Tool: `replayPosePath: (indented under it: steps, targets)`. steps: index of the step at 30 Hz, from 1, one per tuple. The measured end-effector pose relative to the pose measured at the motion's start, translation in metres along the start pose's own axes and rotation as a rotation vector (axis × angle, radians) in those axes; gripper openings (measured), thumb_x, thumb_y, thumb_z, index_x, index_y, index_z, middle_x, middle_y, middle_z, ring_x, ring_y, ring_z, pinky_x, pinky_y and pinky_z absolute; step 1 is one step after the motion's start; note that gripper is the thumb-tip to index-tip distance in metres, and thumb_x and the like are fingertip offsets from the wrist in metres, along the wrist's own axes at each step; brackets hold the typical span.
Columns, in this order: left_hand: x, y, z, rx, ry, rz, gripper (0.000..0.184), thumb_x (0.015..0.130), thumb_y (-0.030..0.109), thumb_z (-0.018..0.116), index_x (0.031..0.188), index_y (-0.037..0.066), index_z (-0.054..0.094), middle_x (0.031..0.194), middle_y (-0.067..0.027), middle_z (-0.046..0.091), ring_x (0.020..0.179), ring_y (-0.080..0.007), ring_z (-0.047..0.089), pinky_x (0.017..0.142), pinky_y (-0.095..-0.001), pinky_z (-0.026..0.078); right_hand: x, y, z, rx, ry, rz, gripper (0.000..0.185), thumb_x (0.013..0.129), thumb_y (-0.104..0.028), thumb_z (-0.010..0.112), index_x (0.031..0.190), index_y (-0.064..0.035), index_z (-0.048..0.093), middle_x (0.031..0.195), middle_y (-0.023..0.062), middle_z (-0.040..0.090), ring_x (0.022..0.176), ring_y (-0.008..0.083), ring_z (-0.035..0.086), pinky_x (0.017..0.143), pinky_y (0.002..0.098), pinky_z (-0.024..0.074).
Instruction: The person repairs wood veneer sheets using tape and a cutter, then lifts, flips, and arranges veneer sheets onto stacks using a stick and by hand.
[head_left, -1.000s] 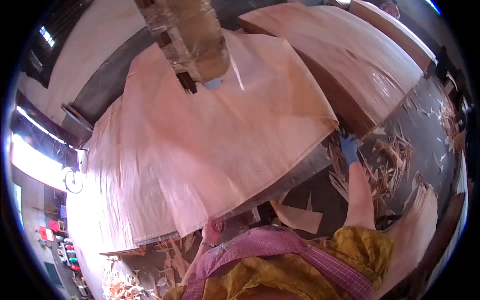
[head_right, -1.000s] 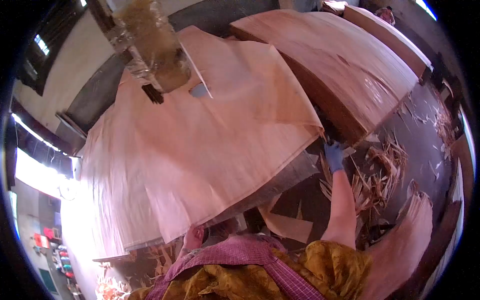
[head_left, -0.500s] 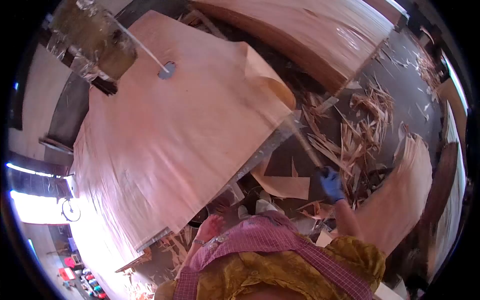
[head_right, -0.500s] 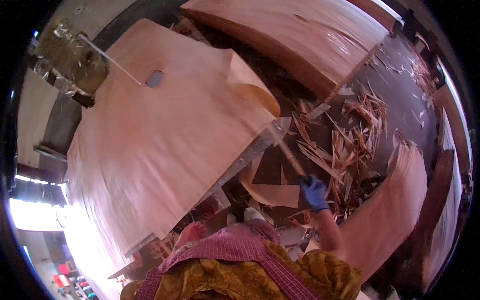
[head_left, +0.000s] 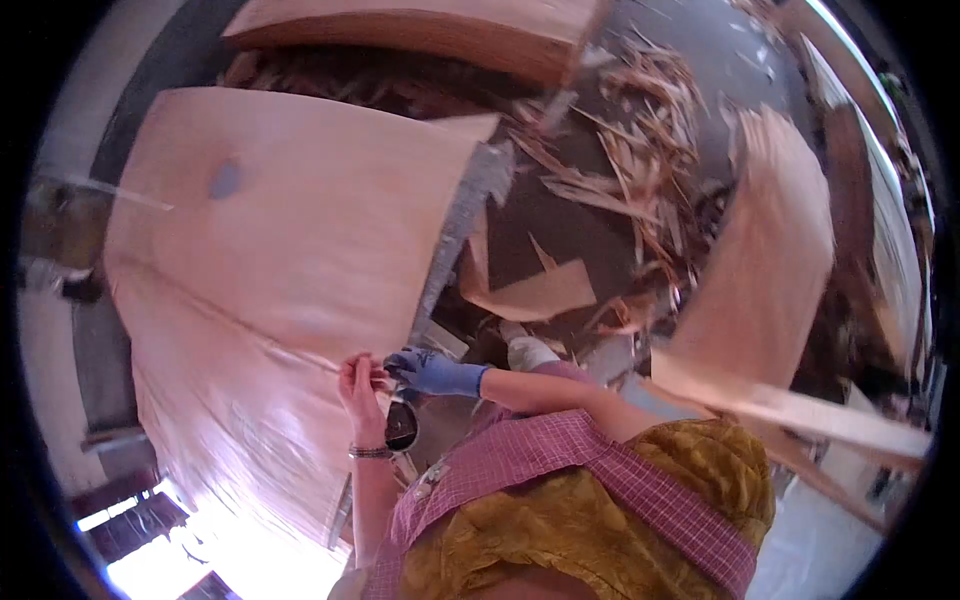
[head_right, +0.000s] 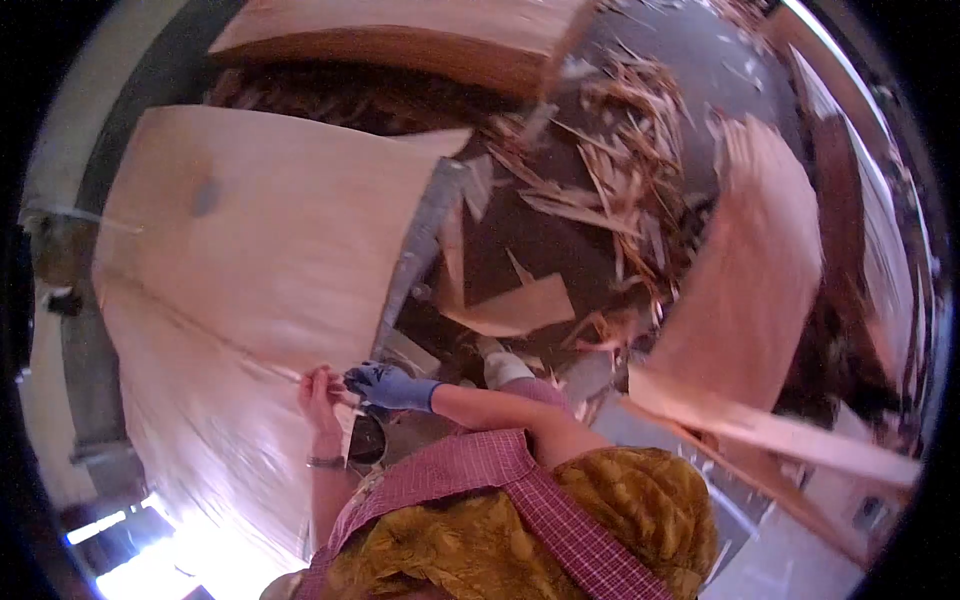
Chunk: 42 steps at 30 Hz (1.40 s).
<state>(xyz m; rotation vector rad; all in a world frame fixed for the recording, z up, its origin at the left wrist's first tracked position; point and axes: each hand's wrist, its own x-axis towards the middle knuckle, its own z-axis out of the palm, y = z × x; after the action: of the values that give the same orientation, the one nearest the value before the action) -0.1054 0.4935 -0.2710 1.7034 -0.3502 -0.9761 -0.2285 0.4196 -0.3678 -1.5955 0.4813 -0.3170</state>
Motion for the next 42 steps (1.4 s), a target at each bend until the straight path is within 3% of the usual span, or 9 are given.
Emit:
replayPosePath:
  steps: [4, 8, 15, 22, 27, 31, 34, 38, 42]
  targets:
    - [0.045, 0.012, 0.048, 0.413, -0.218, 0.241, 0.020, 0.096, 0.021, 0.058, 0.108, 0.005, 0.062, 0.093, -0.0041, 0.064, 0.081, -0.0106, 0.059, 0.063, -0.0227, 0.047, -0.073, 0.074, -0.005, -0.237, 0.048, 0.262, 0.039, 0.091, -0.038, 0.052, 0.114, -0.0084, 0.061, 0.102, 0.0218, 0.065, 0.095, 0.0415, 0.062, 0.080, 0.0496, 0.0495]
    - [0.115, 0.022, 0.139, 0.940, -0.466, 0.860, 0.045, 0.094, 0.035, 0.057, 0.128, 0.006, 0.052, 0.125, -0.0174, 0.053, 0.119, -0.0323, 0.049, 0.098, -0.0452, 0.041, -0.148, 0.119, -0.033, -0.345, 0.032, 0.574, 0.033, 0.090, -0.032, 0.049, 0.106, -0.0075, 0.065, 0.100, 0.0234, 0.066, 0.093, 0.0407, 0.063, 0.081, 0.0496, 0.0492]
    - [0.231, -0.001, 0.265, 1.337, -0.201, 1.242, 0.056, 0.094, 0.047, 0.049, 0.142, 0.019, 0.043, 0.145, -0.0145, 0.040, 0.136, -0.0359, 0.033, 0.110, -0.0473, 0.025, -0.206, 0.270, -0.076, -0.315, 0.021, 0.901, 0.037, 0.089, -0.032, 0.047, 0.109, -0.0067, 0.066, 0.108, 0.0216, 0.066, 0.102, 0.0379, 0.063, 0.090, 0.0475, 0.0496]
    - [0.247, -0.017, 0.270, 1.329, -0.355, 1.067, 0.059, 0.097, 0.046, 0.043, 0.143, 0.010, 0.041, 0.147, -0.0159, 0.038, 0.138, -0.0329, 0.031, 0.111, -0.0452, 0.024, -0.146, 0.417, -0.103, -0.340, -0.179, 0.838, 0.034, 0.089, -0.027, 0.048, 0.112, -0.0099, 0.066, 0.120, 0.0169, 0.064, 0.111, 0.0329, 0.061, 0.094, 0.0461, 0.0485]
    - [0.253, -0.029, 0.273, 1.218, -0.337, 0.994, 0.070, 0.098, 0.056, 0.028, 0.142, 0.002, 0.040, 0.148, -0.0179, 0.035, 0.139, -0.0321, 0.030, 0.113, -0.0451, 0.023, -0.052, 0.499, -0.118, -0.432, -0.313, 0.833, 0.036, 0.086, -0.020, 0.048, 0.116, -0.0093, 0.065, 0.135, 0.0214, 0.050, 0.130, 0.0408, 0.040, 0.104, 0.0538, 0.0354]
    - [0.250, -0.033, 0.279, 1.284, -0.292, 0.938, 0.075, 0.096, 0.059, 0.022, 0.142, 0.002, 0.038, 0.149, -0.0186, 0.034, 0.139, -0.0342, 0.030, 0.114, -0.0489, 0.023, 0.003, 0.575, -0.089, -0.303, 0.072, 0.892, 0.039, 0.087, -0.029, 0.049, 0.119, -0.0101, 0.063, 0.134, 0.0239, 0.050, 0.130, 0.0430, 0.040, 0.107, 0.0509, 0.0339]
    - [0.249, -0.031, 0.279, 1.297, -0.294, 0.910, 0.077, 0.095, 0.060, 0.019, 0.142, 0.001, 0.036, 0.148, -0.0200, 0.033, 0.139, -0.0358, 0.029, 0.113, -0.0521, 0.022, 0.030, 0.638, -0.052, -0.070, 0.001, 0.822, 0.039, 0.087, -0.032, 0.053, 0.120, -0.0118, 0.062, 0.135, 0.0239, 0.049, 0.126, 0.0386, 0.046, 0.104, 0.0471, 0.0385]
    - [0.244, -0.017, 0.275, 1.301, -0.301, 0.876, 0.077, 0.095, 0.059, 0.026, 0.144, -0.001, 0.032, 0.151, -0.0220, 0.026, 0.141, -0.0364, 0.026, 0.114, -0.0491, 0.021, -0.005, 0.571, -0.086, 0.037, 0.387, 0.604, 0.033, 0.089, -0.027, 0.059, 0.117, -0.0112, 0.064, 0.109, 0.0208, 0.064, 0.095, 0.0314, 0.064, 0.082, 0.0426, 0.0510]
    - [0.243, -0.005, 0.267, 1.222, -0.359, 0.846, 0.071, 0.095, 0.053, 0.036, 0.142, -0.001, 0.039, 0.152, -0.0211, 0.026, 0.143, -0.0357, 0.019, 0.114, -0.0474, 0.020, -0.066, 0.461, -0.197, 0.605, 0.544, 0.856, 0.026, 0.090, -0.021, 0.063, 0.112, -0.0081, 0.067, 0.091, 0.0059, 0.068, 0.078, 0.0139, 0.061, 0.072, 0.0283, 0.0503]
